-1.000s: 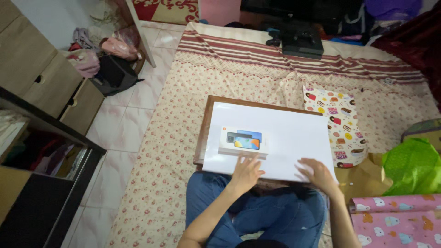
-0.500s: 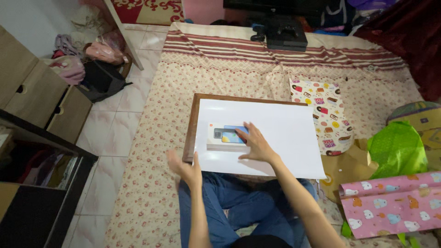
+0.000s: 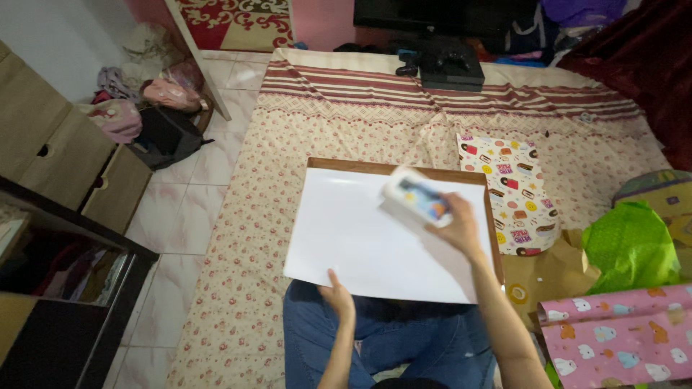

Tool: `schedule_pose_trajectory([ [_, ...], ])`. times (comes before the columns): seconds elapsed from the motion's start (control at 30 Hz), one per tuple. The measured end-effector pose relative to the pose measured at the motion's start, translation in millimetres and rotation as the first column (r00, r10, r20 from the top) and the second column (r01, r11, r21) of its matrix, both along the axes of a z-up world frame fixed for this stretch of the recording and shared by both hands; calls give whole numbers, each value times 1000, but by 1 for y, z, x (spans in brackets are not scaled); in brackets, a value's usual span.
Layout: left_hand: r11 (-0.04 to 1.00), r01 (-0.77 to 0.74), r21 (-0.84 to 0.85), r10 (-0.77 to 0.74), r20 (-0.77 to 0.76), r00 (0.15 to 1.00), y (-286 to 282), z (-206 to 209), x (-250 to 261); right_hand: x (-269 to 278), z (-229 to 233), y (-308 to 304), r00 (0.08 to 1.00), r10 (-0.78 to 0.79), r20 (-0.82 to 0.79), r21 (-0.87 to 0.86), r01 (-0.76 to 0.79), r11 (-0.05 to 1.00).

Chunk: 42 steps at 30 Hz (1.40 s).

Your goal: The person sits on the floor and wraps a small rectangular box using patterned wrapping paper and scissors. They unroll the paper, place the box on it, fold the paper around the box, and cut the paper to size.

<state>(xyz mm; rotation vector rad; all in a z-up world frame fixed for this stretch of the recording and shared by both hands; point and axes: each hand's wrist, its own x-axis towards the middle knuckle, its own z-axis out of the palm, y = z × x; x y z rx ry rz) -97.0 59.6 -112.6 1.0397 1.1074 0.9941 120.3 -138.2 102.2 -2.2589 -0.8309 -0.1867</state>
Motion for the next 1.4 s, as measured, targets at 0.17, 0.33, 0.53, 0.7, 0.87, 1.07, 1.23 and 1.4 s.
schedule_pose_trajectory([
  [0.17, 991, -83, 103, 84, -7, 996, 58, 19, -46, 52, -21, -53, 925, -356, 133, 6, 359, 933],
  [0.33, 962, -164, 220, 164, 19, 986, 98, 43, -68, 66, -54, -62, 858, -488, 160, -68, 502, 862],
  [0.53, 862, -78, 500, 62, 48, 997, 97, 69, -67, 41, -51, -39, 787, -527, 320, -208, 601, 772],
  [0.7, 651, 168, 740, -136, -104, 985, 74, 97, -62, -24, -60, 15, 997, -60, 48, 150, 53, 987],
  [0.87, 295, 364, 883, -280, -284, 917, 50, 142, -46, -94, -94, 93, 892, 382, 242, -311, -301, 901],
  [1.07, 8, 582, 813, -321, -549, 772, 15, 174, -29, -83, -115, 112, 921, 383, -67, -64, -387, 920],
  [1.23, 531, 293, 795, -305, -143, 942, 22, 117, -23, -63, -110, 102, 954, 248, -171, -261, -286, 922],
  [1.4, 895, 197, 400, -173, -95, 980, 47, 73, -28, -64, -112, 122, 928, 259, -268, -428, -356, 831],
])
